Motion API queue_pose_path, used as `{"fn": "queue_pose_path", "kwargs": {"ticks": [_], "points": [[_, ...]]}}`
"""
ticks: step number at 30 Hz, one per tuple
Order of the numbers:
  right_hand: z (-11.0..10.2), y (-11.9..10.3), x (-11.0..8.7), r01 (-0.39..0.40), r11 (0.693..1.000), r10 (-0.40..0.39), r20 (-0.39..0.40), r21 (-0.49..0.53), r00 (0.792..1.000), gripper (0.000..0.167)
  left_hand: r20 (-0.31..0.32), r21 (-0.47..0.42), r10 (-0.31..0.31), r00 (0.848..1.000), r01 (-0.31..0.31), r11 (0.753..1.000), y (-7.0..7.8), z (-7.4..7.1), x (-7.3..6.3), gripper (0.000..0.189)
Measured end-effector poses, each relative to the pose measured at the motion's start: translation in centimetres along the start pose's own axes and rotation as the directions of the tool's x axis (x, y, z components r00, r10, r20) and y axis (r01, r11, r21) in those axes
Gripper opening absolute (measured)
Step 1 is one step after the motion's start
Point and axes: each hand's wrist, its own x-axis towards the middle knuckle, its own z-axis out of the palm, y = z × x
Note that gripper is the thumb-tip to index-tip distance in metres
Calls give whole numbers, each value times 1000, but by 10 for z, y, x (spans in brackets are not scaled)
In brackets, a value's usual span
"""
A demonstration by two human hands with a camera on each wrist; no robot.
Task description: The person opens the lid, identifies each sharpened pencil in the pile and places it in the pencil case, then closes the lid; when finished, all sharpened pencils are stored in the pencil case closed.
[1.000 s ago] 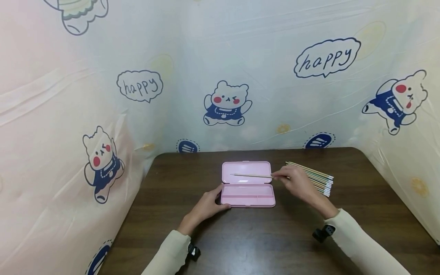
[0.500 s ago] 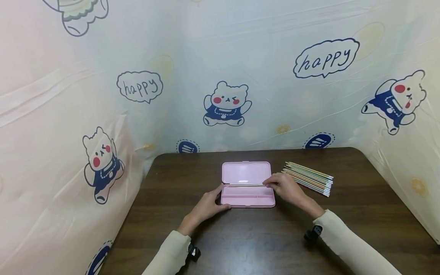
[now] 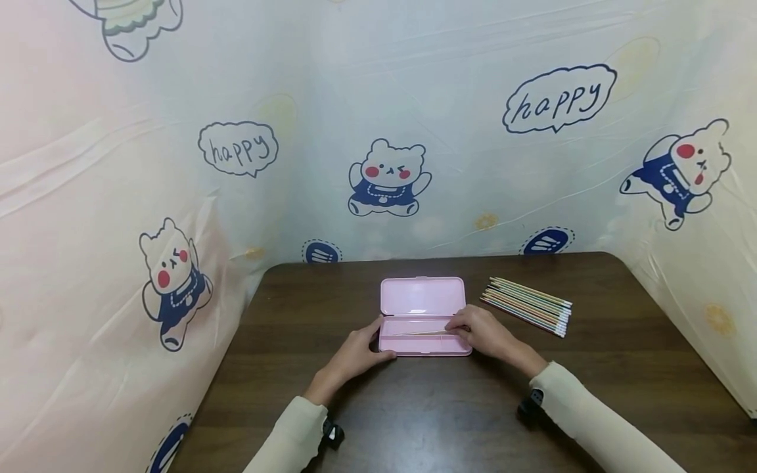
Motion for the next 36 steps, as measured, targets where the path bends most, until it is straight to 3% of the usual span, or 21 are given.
{"fn": "queue_pose_path", "kwargs": {"ticks": [7,13,19,23,28,31,36], "points": [[0,-6,2,-21,999,23,82,-27,996,17,-2,8,-6,1000,6,1000,-1,0,1,97],[0,-8,2,-46,999,46,86,-11,995,17,6,1,-20,1000,20,1000,0,0,0,97],[-6,-10,0,-28,1000,28,34,1,999,15,3,1,-14,1000,14,1000,0,0,0,97],[-18,-9,0,-24,1000,24,-5,5,1000,16,1,4,-8,1000,8,1000,0,-1,0,97],[-39,-4,2,-73,997,73,-24,10,997,16,1,13,-6,1000,6,1000,2,-2,-1,97],[-53,0,-1,-118,993,119,-48,9,992,14,3,18,-7,1000,7,1000,3,-2,-1,97],[-77,11,-10,-132,991,129,-115,-16,985,13,1,25,-7,1000,7,1000,2,-1,0,96]]}}
